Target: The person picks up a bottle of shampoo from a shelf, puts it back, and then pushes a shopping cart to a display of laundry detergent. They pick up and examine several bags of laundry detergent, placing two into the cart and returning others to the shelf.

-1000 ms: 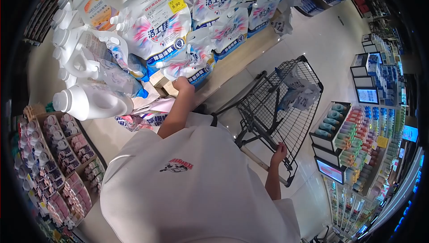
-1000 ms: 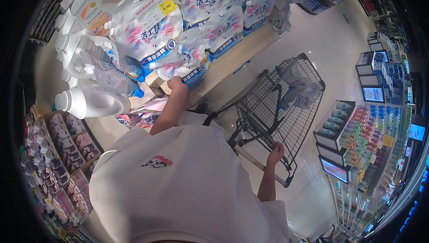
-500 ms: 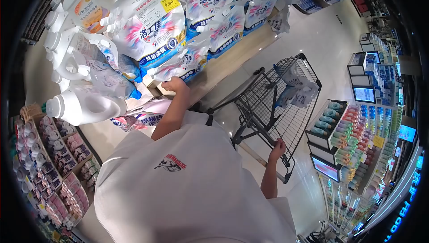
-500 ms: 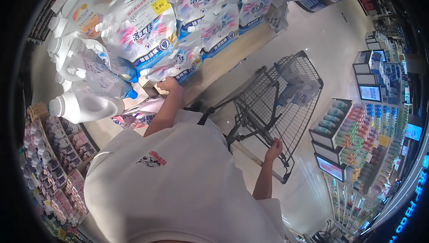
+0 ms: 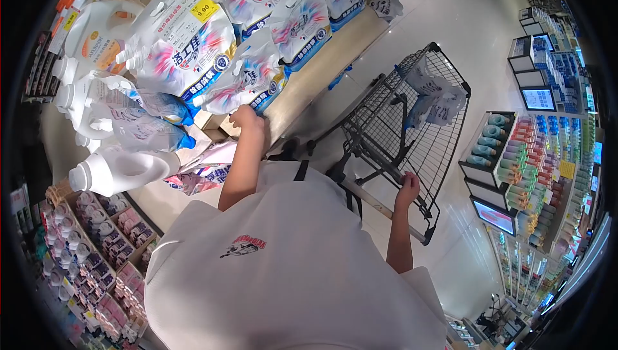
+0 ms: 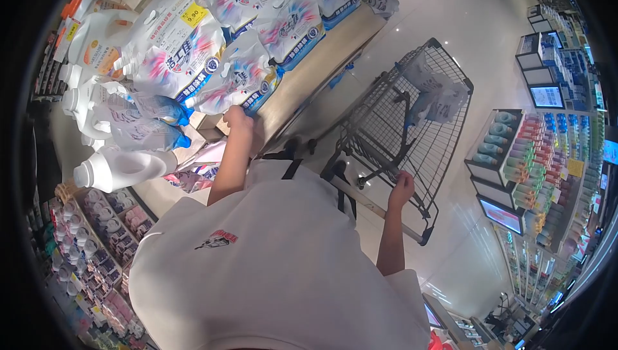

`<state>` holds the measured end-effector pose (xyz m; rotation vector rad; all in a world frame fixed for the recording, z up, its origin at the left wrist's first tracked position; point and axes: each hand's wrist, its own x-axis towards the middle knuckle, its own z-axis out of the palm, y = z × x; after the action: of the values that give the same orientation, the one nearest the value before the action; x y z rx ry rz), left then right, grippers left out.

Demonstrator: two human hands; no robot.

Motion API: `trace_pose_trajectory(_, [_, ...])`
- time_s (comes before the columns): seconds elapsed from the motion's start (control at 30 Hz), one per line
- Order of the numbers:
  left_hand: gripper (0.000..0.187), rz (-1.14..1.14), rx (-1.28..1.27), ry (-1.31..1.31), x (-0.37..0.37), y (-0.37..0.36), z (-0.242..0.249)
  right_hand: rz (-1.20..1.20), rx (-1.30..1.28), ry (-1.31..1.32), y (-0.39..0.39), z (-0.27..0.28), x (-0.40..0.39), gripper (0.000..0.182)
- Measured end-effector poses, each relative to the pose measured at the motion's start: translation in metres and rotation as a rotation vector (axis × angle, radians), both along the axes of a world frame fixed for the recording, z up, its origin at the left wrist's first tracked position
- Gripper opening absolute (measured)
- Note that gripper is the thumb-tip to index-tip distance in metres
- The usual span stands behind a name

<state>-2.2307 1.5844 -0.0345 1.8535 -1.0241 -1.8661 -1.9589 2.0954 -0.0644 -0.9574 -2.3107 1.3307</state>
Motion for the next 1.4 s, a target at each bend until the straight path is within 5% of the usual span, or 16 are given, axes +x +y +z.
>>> trace_pose_trajectory(0.07, [0.049, -0.035, 0.051, 0.210, 0.003, -0.010, -0.050, -0.013, 0.044, -0.054, -0.008, 0.017, -0.004, 0.020])
trace_pose_trajectory(0.13, [0.038, -0.101, 0.076, 0.376, 0.004, 0.006, -0.028, -0.042, 0.025, -0.054, -0.010, 0.014, -0.007, 0.020])
trace_pose_trajectory(0.17, [0.037, -0.218, 0.064, 0.516, 0.007, 0.005, -0.060, -0.058, 0.014, -0.051, -0.010, 0.012, -0.007, 0.020])
trace_pose_trajectory(0.27, [0.034, -0.547, -0.174, 0.437, 0.038, 0.110, 0.057, -0.068, 0.087, -0.175, -0.013, 0.020, -0.009, 0.019])
trace_pose_trajectory(0.33, [0.043, -1.062, -0.187, 0.592, 0.062, 0.161, 0.086, -0.078, 0.078, -0.166, -0.017, 0.029, -0.011, 0.020])
trace_pose_trajectory(0.4, [0.046, -1.604, -0.790, 0.670, 0.082, 0.199, 0.068, -0.087, 0.056, -0.193, -0.016, 0.030, -0.013, 0.021])
trace_pose_trajectory(0.47, [0.051, -1.895, -1.184, 0.628, 0.102, 0.226, 0.057, -0.082, 0.081, -0.221, -0.016, 0.031, -0.013, 0.021])
trace_pose_trajectory(0.57, [0.058, -2.367, -0.996, 0.227, 0.119, 0.252, 0.062, -0.076, 0.105, -0.182, -0.007, 0.024, -0.013, 0.021])
trace_pose_trajectory(0.7, [0.070, -2.260, -1.252, 0.431, 0.123, 0.270, 0.028, -0.026, 0.148, -0.106, 0.023, 0.029, -0.021, 0.018])
trace_pose_trajectory(0.8, [0.070, -2.249, -1.455, 0.494, 0.135, 0.304, 0.046, 0.011, 0.135, -0.087, 0.055, 0.031, -0.023, 0.017])
trace_pose_trajectory(0.9, [0.060, -2.267, -1.280, 0.647, 0.144, 0.331, 0.038, 0.035, 0.073, -0.114, 0.091, 0.051, -0.025, 0.017])
trace_pose_trajectory(1.1, [0.034, -2.265, -0.902, 0.833, 0.164, 0.385, 0.036, 0.075, 0.494, 0.024, 0.176, 0.041, -0.022, 0.020])
trace_pose_trajectory(1.3, [0.054, -2.489, -0.924, 0.921, 0.174, 0.427, 0.070, -0.025, 0.694, -0.505, 0.222, 0.065, -0.017, 0.025])
trace_pose_trajectory(1.4, [0.067, -2.598, -0.898, 0.990, 0.175, 0.443, 0.070, -0.046, 1.066, -0.633, 0.216, 0.068, -0.017, 0.030])
